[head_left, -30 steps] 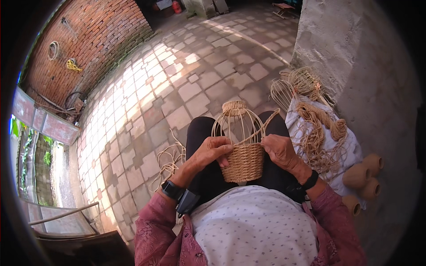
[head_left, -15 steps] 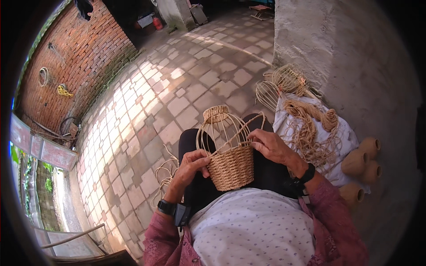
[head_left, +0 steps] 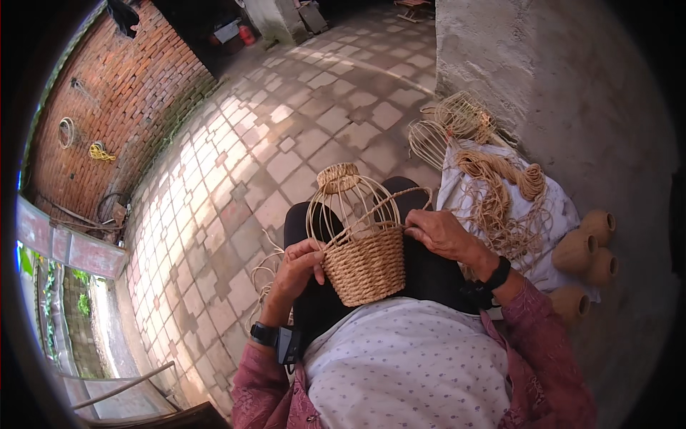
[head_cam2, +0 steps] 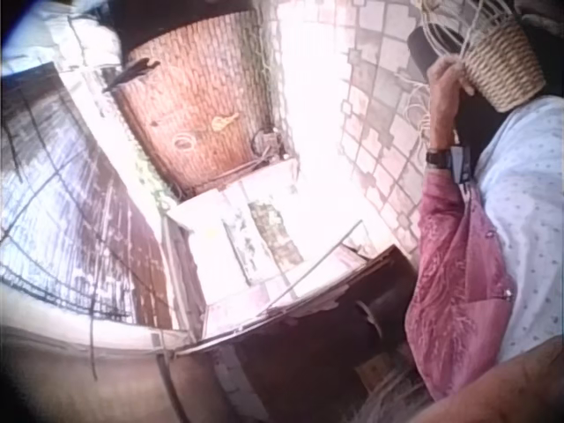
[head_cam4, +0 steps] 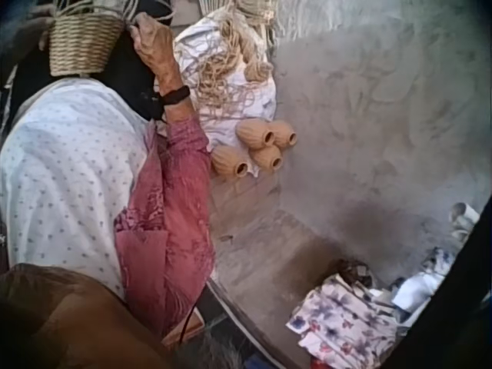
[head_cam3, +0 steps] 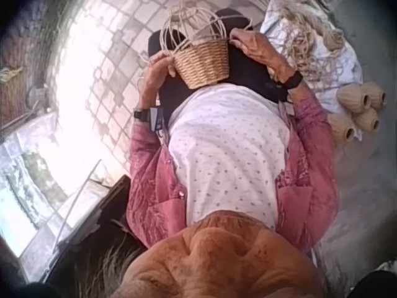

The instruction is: Weaving a small wicker or rattan basket by hand.

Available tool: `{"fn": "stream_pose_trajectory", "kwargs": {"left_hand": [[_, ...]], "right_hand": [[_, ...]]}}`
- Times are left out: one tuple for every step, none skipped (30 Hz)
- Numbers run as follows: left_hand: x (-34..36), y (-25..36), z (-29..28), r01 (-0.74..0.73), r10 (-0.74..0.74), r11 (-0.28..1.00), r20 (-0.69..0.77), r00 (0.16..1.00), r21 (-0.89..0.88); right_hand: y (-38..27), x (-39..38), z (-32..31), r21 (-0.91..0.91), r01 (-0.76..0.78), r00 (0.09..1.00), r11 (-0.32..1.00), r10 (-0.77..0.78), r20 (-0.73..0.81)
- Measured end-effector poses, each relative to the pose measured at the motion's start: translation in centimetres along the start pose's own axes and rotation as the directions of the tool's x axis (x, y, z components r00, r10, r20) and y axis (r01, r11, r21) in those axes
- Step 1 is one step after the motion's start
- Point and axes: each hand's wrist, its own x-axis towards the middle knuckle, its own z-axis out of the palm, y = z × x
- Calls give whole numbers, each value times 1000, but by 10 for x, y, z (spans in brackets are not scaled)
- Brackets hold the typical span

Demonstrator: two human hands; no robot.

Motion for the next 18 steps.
{"fn": "stream_pose_trajectory", "kwargs": {"left_hand": [[-1,-2,-1,-26,26,999,11,1000,-35],[-2,-2,-2,-52,53,996,21,998,-70],[-3,-2,-3,-52,53,996,16,998,-68],[-3,-2,-3,-48,49,997,5,999,-67],[-4,0,-1,-47,47,997,-5,999,-68],[-5,2,1,-49,49,996,-9,999,-70],[-5,5,2,-38,38,998,-4,999,-53],[-4,6,4,-28,28,999,1,1000,-37],[-4,6,5,-38,38,999,-2,999,-39],[-6,6,6,-28,28,999,-6,1000,-46],[-8,6,6,-18,18,998,-10,1000,-53],[-9,8,7,-27,26,998,-13,1000,-56],[-9,11,10,-22,22,1000,-25,999,-16],[-9,15,12,-17,18,1000,-38,999,24],[-10,20,15,-27,28,999,-38,999,17],[-12,25,17,-30,34,995,-40,999,93],[-13,27,17,-31,38,985,-42,998,167],[-11,27,15,-40,50,986,-54,997,160]], "right_hand": [[5,-1,2,-21,58,998,998,-58,24],[8,-2,1,-17,61,998,998,-61,24],[12,-5,-1,-99,81,997,992,-82,1],[18,-9,-3,-181,97,995,979,-102,-19],[26,-13,-8,-147,87,995,985,-93,-34],[29,-17,-9,-136,91,995,987,-97,-38],[30,-16,-10,-129,101,993,986,-107,-43],[32,-15,-8,-133,110,992,985,-117,-39],[35,-15,-4,-150,101,993,984,-110,-52],[34,-14,-1,-165,91,993,982,-102,-65],[33,-13,0,-168,99,992,981,-111,-61],[33,-11,-1,-187,86,993,979,-99,-60],[31,-10,-3,-209,73,995,975,-87,-56],[29,-10,-5,-217,81,994,973,-94,-49],[24,-11,-9,-295,30,997,955,-51,-63],[21,-9,-11,-364,-11,997,931,-18,-77],[12,-5,-15,-367,7,997,930,-33,-65],[1,-1,-20,-236,-92,987,967,56,-153]]}}
